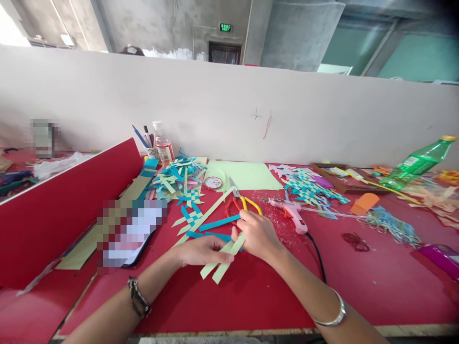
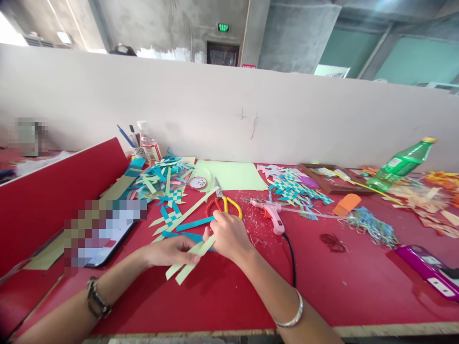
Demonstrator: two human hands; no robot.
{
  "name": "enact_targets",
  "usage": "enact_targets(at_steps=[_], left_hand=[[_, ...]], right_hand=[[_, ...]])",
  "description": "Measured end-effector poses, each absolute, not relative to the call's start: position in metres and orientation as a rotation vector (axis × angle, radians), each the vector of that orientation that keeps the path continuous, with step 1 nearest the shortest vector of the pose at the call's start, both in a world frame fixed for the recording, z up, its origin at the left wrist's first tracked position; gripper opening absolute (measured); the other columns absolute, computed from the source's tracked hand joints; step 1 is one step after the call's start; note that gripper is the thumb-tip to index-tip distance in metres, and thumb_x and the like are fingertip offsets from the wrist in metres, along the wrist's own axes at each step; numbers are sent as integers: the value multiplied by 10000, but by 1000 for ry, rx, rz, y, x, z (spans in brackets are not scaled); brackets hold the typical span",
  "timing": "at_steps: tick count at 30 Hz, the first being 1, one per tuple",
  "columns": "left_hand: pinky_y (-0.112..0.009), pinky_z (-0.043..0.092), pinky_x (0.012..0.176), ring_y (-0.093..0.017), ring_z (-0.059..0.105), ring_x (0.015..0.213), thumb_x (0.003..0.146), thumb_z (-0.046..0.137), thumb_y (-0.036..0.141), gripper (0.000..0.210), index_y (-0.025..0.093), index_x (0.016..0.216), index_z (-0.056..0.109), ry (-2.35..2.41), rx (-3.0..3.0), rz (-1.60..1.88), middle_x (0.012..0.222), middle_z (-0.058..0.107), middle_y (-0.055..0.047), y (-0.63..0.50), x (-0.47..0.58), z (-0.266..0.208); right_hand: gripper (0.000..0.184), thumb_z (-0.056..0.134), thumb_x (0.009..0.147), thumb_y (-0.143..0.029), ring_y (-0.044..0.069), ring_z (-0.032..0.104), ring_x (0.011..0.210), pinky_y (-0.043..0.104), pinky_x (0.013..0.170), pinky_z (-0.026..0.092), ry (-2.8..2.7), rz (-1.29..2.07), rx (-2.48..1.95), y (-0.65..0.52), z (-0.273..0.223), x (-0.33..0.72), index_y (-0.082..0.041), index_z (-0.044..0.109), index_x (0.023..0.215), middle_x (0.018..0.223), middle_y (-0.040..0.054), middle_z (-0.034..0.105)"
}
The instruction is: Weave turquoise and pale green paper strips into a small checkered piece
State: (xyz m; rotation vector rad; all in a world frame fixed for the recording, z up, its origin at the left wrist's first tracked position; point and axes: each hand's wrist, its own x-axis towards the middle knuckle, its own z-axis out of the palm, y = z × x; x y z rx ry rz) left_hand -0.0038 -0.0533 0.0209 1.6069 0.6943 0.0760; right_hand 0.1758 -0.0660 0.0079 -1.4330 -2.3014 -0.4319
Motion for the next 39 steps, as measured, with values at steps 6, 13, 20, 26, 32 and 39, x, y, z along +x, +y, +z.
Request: enact_targets(at_steps=[6, 13, 20, 26, 32, 39], left_hand=[[-175, 320, 479, -69, 387, 484, 677, 521, 530, 377, 155, 638, 528, 714, 1555, 145, 536, 452, 47, -51, -7, 22], [-171, 362, 493, -57, 470, 479, 749, 456, 496, 363, 145, 673, 513, 628, 1551, 116, 634, 541, 11, -50, -8, 23], [-170, 362, 468, -53, 488, 471, 733, 486, 487, 337, 152, 753, 508, 606, 1554, 126, 640, 529, 20, -50, -7, 23], [-171, 365, 451, -38, 452, 428, 709, 506, 501, 359, 150, 783, 521, 644, 1571, 103, 629, 526, 31, -51, -5, 20], [-169, 355, 436, -45, 463, 418, 742, 464, 481, 344, 149, 806, 524, 793, 1684, 369, 579, 500, 46, -46, -7, 22], [-169, 326, 432, -37, 421, 413, 774, 429, 429, 300, 142, 735, 507, 888, 1699, 564, 574, 468, 49, -40, -9, 19]], right_hand=[[43, 527, 665, -216, 161, 459, 802, 296, 717, 357, -2447, -38, -1190, -67, 21, 184, -179, 531, 687, 880, 45, 495], [50, 538, 697, -225, 162, 435, 1010, 401, 948, 203, -2440, 571, -1000, -74, 28, 186, -207, 516, 738, 1063, 18, 483], [117, 482, 784, -244, 140, 465, 1028, 416, 979, 118, -2340, 778, -999, -71, 29, 185, -204, 538, 690, 1087, 1, 516], [180, 482, 783, -315, 103, 526, 723, 399, 953, 162, -2297, 842, -1055, -68, 16, 179, -194, 509, 653, 740, -39, 587], [231, 511, 748, -384, 114, 447, 660, 309, 793, 289, -2110, 641, -1279, -63, 13, 184, -185, 499, 631, 601, -43, 514], [241, 447, 790, -339, 110, 457, 629, 264, 729, 313, -2078, 687, -1239, -59, 14, 189, -185, 512, 616, 574, -36, 523]])
